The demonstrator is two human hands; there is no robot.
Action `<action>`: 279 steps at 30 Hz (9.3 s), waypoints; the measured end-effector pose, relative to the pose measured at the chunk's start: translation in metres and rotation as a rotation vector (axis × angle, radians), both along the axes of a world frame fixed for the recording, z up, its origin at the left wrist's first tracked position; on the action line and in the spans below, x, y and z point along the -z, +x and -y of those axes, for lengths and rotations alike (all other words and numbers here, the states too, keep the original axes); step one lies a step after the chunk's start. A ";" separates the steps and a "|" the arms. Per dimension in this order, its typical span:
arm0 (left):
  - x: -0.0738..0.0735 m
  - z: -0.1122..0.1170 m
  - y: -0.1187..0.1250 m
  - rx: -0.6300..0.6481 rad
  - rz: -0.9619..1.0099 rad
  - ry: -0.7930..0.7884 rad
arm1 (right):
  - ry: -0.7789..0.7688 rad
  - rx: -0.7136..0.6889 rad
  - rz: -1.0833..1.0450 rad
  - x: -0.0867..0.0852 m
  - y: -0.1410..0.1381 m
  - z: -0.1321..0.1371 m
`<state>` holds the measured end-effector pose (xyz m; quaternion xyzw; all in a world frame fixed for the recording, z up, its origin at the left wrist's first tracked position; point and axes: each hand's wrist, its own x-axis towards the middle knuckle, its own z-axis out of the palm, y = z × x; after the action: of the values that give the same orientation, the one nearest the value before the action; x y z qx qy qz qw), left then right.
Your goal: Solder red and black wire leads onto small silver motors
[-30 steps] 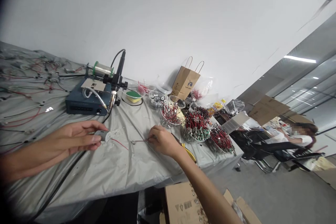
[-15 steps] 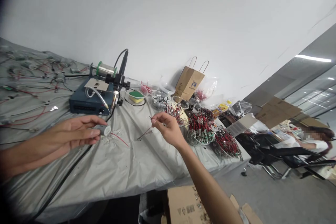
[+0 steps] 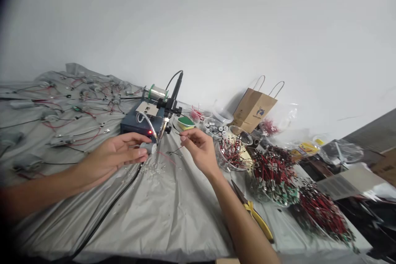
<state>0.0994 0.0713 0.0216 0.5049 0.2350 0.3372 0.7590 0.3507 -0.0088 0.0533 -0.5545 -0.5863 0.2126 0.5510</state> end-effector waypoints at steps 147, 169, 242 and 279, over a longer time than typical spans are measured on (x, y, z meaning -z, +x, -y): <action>-0.001 -0.001 0.006 -0.097 0.032 0.161 | 0.345 0.136 0.408 0.012 -0.055 0.029; -0.006 0.001 0.007 -0.119 0.004 0.151 | 0.343 0.139 0.409 0.012 -0.055 0.029; -0.005 0.001 0.006 -0.119 -0.028 0.173 | 0.275 0.168 0.417 0.010 -0.059 0.029; 0.003 -0.003 0.005 -0.091 0.046 0.180 | 0.339 0.185 0.529 0.008 -0.059 0.029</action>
<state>0.1044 0.0743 0.0185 0.5518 0.2088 0.4026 0.6999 0.2917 -0.0381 0.0452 -0.5420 -0.6831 -0.0905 0.4810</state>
